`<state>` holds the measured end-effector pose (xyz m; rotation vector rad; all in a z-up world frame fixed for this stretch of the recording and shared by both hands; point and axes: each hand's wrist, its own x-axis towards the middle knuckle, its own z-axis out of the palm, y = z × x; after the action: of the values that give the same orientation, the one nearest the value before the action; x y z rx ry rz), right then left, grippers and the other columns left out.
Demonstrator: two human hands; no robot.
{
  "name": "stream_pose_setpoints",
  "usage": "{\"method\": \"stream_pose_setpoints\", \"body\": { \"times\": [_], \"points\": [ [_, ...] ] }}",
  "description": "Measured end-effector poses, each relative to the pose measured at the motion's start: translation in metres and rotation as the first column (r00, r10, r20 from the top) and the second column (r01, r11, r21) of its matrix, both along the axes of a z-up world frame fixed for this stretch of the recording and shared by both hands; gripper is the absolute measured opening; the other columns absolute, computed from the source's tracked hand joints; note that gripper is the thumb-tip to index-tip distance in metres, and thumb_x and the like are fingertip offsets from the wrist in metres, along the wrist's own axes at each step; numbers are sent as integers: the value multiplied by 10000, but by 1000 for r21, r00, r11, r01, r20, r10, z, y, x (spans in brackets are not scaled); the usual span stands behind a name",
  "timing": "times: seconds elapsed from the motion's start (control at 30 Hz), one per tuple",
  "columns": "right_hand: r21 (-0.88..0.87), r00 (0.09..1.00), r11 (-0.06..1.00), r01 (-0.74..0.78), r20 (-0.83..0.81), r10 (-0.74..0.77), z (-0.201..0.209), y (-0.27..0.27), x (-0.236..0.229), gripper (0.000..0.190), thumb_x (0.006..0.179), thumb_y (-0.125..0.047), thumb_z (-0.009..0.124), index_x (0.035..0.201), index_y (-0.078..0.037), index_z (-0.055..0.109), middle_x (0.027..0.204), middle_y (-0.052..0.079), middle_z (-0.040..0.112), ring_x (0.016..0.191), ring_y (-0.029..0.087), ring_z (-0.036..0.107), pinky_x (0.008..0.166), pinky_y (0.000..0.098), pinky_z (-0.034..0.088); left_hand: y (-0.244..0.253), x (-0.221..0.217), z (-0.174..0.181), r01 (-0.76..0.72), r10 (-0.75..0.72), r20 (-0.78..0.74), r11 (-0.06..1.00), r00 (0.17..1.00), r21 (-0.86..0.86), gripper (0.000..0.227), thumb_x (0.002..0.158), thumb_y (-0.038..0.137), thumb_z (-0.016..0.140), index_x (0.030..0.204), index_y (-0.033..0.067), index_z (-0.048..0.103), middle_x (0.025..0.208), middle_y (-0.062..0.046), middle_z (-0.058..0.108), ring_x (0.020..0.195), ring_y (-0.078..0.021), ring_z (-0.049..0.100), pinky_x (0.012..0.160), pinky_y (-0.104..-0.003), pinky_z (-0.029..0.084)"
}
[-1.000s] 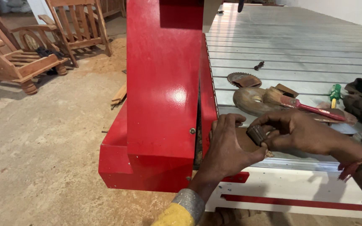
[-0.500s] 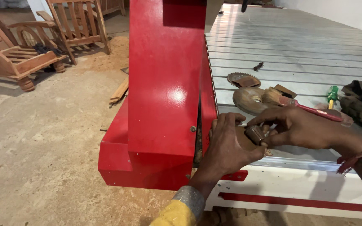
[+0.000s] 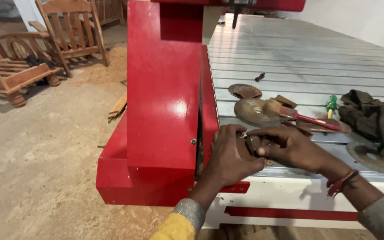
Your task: The person polishes a small metal part by hand using sandpaper and a brush while working on a machine bed.
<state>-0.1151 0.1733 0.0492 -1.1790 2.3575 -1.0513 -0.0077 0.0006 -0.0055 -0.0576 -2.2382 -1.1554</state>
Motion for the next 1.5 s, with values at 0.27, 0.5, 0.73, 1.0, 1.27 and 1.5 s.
{"method": "stream_pose_setpoints", "body": {
  "times": [0.27, 0.5, 0.73, 1.0, 1.27, 1.5],
  "points": [
    [-225, 994, 974, -14, 100, 37, -10, 10, 0, 497, 909, -318, 665, 1306, -19, 682, 1157, 71, 763, 1045, 141, 697, 910, 320, 580, -4, 20, 19, 41, 3, 176, 969, 984, -245, 733, 765, 487, 791, 1233, -26, 553, 1235, -197, 517, 1222, -359, 490, 994, -491, 460],
    [-479, 724, 809, 340, 683, 100, -20, 23, -46, 471, 1036, -376, 490, 1222, 45, 593, 1092, 208, 718, 948, 214, 725, 803, 335, 581, -10, 38, 21, 11, 16, 81, 949, 997, -314, 664, 865, 482, 698, 1261, -44, 620, 1259, -195, 542, 1244, -346, 495, 1015, -476, 456],
    [-520, 685, 784, 340, 708, 173, -38, 31, -72, 412, 1084, -344, 458, 1253, 5, 598, 1079, 200, 724, 900, 169, 708, 783, 313, 590, -12, 36, 18, 19, 11, 107, 963, 994, -268, 674, 813, 465, 714, 1258, -36, 651, 1244, -174, 558, 1228, -320, 526, 981, -470, 481],
    [-450, 772, 855, 259, 629, 97, -12, 19, -31, 405, 1028, -320, 522, 1220, 24, 616, 1076, 163, 735, 929, 186, 705, 820, 341, 583, -13, 37, 21, 16, 21, 147, 969, 989, -248, 725, 806, 528, 726, 1255, -36, 648, 1247, -165, 553, 1262, -300, 507, 993, -462, 476],
    [-131, 967, 988, 81, -228, -110, -4, 5, 17, 389, 891, -304, 679, 1183, -57, 753, 965, 48, 798, 872, 160, 710, 779, 326, 582, -17, 39, 16, 17, 8, 110, 973, 994, -228, 734, 769, 479, 750, 1274, -42, 640, 1259, -181, 550, 1269, -323, 500, 1008, -466, 475],
    [111, 900, 990, 88, -436, -31, 23, -1, 32, 472, 801, -292, 774, 1219, -81, 720, 970, 90, 788, 865, 205, 749, 765, 352, 631, -19, 40, 13, 14, 1, 72, 975, 997, -220, 679, 764, 433, 739, 1244, -43, 671, 1215, -188, 574, 1229, -331, 523, 1006, -456, 498]
  ]
}}
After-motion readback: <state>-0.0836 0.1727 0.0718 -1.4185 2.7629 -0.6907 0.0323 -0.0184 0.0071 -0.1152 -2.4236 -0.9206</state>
